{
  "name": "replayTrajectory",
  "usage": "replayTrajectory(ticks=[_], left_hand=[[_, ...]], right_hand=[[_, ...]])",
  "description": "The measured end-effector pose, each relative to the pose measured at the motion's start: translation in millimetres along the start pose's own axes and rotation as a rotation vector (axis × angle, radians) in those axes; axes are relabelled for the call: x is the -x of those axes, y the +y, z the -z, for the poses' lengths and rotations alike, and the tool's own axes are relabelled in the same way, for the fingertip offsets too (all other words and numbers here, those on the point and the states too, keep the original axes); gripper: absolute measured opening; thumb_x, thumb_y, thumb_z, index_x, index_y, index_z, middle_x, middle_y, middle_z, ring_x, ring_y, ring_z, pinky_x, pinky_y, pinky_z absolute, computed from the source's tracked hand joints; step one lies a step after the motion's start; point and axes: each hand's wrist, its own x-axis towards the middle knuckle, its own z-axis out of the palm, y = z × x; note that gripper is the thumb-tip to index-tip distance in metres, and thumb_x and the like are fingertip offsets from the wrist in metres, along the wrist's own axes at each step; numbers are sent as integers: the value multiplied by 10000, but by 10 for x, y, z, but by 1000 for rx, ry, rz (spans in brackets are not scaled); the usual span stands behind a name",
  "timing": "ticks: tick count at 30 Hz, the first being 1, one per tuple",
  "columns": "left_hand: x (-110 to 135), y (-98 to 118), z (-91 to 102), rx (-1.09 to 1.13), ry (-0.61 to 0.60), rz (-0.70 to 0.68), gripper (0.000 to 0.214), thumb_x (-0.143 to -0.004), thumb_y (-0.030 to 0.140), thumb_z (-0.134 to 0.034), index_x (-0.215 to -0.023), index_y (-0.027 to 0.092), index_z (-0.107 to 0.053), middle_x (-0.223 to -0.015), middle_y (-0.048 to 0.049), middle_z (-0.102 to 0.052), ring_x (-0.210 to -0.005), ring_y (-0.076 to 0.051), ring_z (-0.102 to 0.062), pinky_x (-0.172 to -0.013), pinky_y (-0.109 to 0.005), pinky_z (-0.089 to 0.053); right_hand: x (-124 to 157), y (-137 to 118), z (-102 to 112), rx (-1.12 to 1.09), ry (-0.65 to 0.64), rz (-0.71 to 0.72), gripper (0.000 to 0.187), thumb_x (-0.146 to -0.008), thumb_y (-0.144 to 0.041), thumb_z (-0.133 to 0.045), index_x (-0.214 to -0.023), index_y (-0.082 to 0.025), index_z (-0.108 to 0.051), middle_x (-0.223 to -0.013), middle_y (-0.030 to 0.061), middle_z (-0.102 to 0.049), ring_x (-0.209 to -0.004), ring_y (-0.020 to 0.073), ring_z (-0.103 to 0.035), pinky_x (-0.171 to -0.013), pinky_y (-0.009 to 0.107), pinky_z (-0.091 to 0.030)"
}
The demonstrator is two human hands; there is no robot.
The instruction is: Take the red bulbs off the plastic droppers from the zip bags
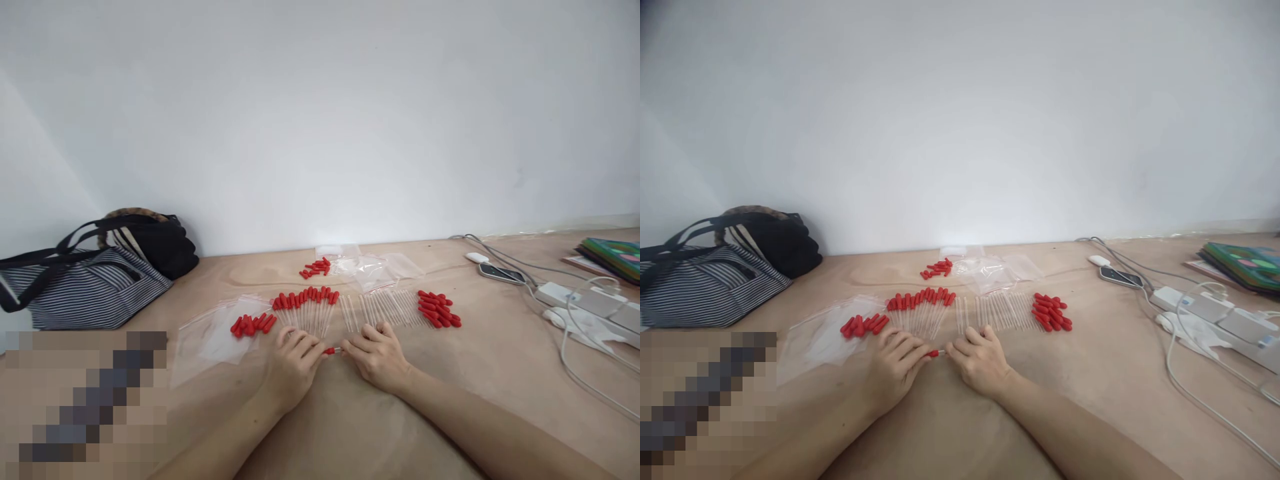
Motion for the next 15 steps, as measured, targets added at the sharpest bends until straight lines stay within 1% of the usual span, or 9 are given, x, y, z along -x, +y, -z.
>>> replayTrajectory(ticks=[5,12,15], left_hand=[[21,51,34,-58,25,8,230,-886,208,-411,-740,212,-588,-664,27,-641,-659,-145,-523,-829,-383,-285],[36,40,-8,-54,20,11,233,-821,88,-409,-758,222,-589,-706,27,-656,-694,-153,-521,-824,-372,-285],[41,31,-26,-41,29,13,242,-807,76,-406,-754,225,-589,-706,33,-657,-706,-157,-521,-823,-371,-278]], right_hand=[[10,3,22,-6,-11,21,147,-861,-174,-463,-794,-206,-591,-549,-28,-566,-630,121,-422,-605,313,-182],[5,-2,-5,-11,5,20,120,-856,-186,-481,-796,-201,-585,-545,-27,-560,-640,121,-417,-607,313,-175],[11,11,-27,-10,39,40,91,-841,-178,-505,-790,-194,-579,-540,-36,-550,-632,117,-399,-605,312,-172]])
